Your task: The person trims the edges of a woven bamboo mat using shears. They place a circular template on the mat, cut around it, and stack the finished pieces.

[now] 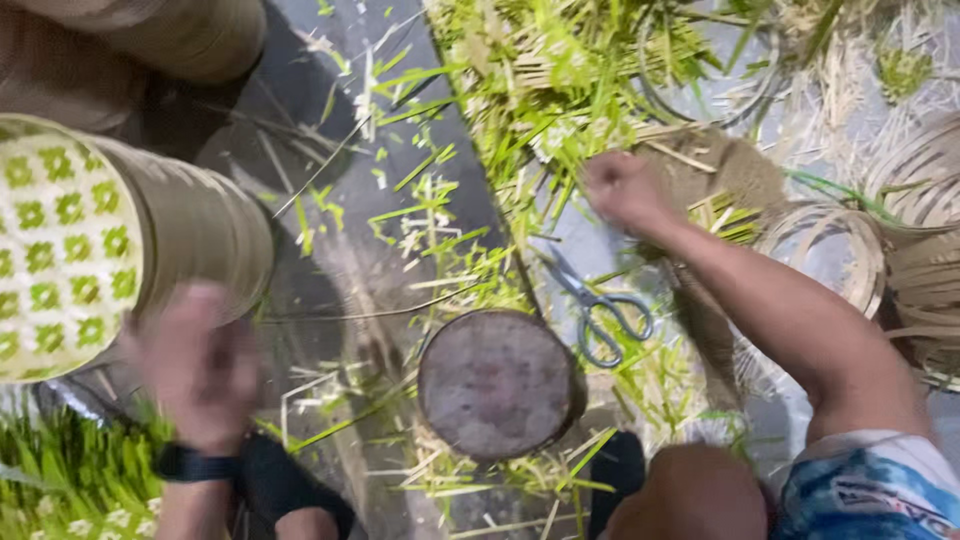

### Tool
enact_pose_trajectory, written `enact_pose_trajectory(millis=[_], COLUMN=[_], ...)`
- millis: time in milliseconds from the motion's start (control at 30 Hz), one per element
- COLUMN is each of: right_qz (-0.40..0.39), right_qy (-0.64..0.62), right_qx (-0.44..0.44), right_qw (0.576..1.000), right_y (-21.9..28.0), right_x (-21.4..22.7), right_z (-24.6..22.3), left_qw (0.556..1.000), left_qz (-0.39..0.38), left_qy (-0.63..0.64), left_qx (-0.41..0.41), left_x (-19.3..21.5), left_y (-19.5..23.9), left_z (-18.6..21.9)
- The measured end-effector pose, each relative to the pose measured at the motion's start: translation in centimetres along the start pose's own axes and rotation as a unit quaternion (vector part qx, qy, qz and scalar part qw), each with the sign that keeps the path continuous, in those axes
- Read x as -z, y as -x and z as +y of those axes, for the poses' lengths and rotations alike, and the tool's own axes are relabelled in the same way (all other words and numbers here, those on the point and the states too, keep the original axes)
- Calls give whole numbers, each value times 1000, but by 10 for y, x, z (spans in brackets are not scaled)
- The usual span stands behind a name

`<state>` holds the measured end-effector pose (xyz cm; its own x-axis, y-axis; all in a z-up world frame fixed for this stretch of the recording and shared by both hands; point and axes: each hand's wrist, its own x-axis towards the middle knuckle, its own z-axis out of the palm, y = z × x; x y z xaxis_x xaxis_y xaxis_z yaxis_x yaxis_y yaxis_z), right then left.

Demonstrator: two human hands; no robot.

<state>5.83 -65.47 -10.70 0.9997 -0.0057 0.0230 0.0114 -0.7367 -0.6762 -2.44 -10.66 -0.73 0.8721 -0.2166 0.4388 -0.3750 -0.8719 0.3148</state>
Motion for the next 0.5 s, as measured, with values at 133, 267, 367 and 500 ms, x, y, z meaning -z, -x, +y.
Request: enact_pose_trajectory(millis=[133,267,367,500], right_qz=[121,124,36,-3], right_qy=[145,373,328,314], right_qx=[-265,-85,-167,-246], right_qw=[946,915,929,917], right_y=[-29,-55,-69,-91], right_x=[55,50,32,58], right_z=[168,266,282,286], left_qw=[995,989,970,963], left_qz=[-76,-144,-240,-238], left_qy=[-32,23,7,-55], left_qx=[-48,-34,-44,-112], left_x=[-64,-69,-47,10], left_y=[6,37,52,50], left_z=[77,88,69,39])
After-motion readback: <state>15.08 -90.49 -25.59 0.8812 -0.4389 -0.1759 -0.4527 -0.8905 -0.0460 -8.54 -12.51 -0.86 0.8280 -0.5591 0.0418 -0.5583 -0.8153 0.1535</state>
